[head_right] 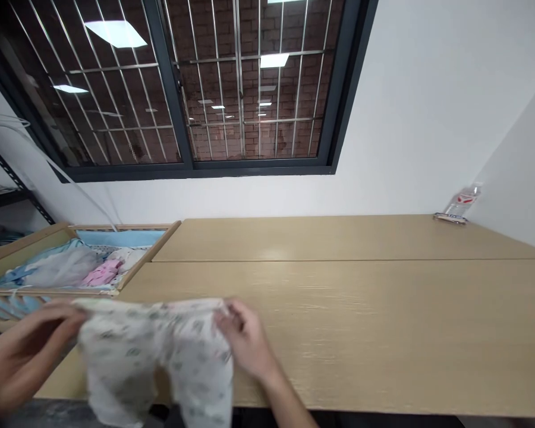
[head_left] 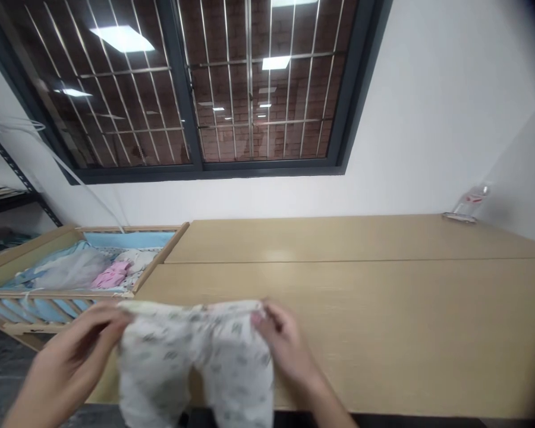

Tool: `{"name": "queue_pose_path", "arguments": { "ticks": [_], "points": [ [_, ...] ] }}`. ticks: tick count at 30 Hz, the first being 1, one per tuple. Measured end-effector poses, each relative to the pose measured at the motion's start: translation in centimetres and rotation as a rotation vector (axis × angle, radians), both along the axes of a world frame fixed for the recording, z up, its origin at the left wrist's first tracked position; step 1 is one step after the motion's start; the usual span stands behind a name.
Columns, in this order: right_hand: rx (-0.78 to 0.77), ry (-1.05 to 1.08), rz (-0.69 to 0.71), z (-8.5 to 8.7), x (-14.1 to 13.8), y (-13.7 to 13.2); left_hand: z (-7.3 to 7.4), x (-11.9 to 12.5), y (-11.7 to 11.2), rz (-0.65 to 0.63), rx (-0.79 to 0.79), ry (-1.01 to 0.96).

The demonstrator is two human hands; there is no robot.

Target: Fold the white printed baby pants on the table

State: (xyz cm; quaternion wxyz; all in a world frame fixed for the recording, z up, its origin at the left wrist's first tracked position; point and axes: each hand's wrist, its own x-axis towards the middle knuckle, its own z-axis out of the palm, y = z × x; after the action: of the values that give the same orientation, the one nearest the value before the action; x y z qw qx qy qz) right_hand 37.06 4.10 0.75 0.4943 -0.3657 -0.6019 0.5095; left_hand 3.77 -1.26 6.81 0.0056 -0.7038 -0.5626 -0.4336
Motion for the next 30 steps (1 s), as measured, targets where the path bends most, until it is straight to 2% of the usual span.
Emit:
{"name": "queue_pose_path", "arguments": {
  "ticks": [2, 4, 5, 7, 10, 12, 15, 18, 21, 25, 27, 30],
  "points": [
    [0.007, -0.029, -0.068, 1.9, 2.1, 3.7, -0.2, 2.0, 4.9, -0.063, 0.018, 0.018],
    [0.049, -0.076, -0.131, 2.0, 3.8, 7.6, -1.6, 4.4, 10.3, -0.122, -0.026, 0.054],
    [0.059, -0.102, -0.162, 1.3, 4.5, 9.6, -2.8, 5.7, 12.9, -0.158, -0.07, 0.072],
    [0.05, -0.202, -0.225, -1.2, 5.9, 13.4, -5.8, 8.0, 17.5, -0.198, -0.135, 0.12],
    [0.024, -0.5, -0.312, -5.9, 7.9, 17.9, -10.7, 10.8, 21.9, -0.187, -0.24, 0.22],
    [0.067, -0.652, -0.347, -8.4, 8.9, 19.5, -13.5, 12.0, 23.2, -0.169, -0.282, 0.263],
    [0.146, -0.743, -0.361, -10.9, 9.8, 20.0, -16.6, 12.9, 23.8, -0.188, -0.327, 0.34],
    [0.265, -0.869, -0.277, -12.4, 10.1, 19.5, -18.9, 13.2, 23.6, -0.233, -0.36, 0.414],
    [0.328, -1.037, -0.151, -13.6, 10.0, 19.4, -20.5, 13.1, 23.3, -0.23, -0.398, 0.47],
    [0.266, -1.165, -0.077, -14.0, 9.8, 20.5, -21.3, 13.0, 23.6, -0.189, -0.436, 0.517],
    [0.235, -1.202, -0.066, -13.8, 9.7, 21.4, -20.9, 13.0, 24.1, -0.17, -0.448, 0.527],
    [0.208, -1.208, -0.077, -13.6, 9.5, 22.7, -19.7, 13.1, 24.9, -0.154, -0.468, 0.528]
  ]
}}
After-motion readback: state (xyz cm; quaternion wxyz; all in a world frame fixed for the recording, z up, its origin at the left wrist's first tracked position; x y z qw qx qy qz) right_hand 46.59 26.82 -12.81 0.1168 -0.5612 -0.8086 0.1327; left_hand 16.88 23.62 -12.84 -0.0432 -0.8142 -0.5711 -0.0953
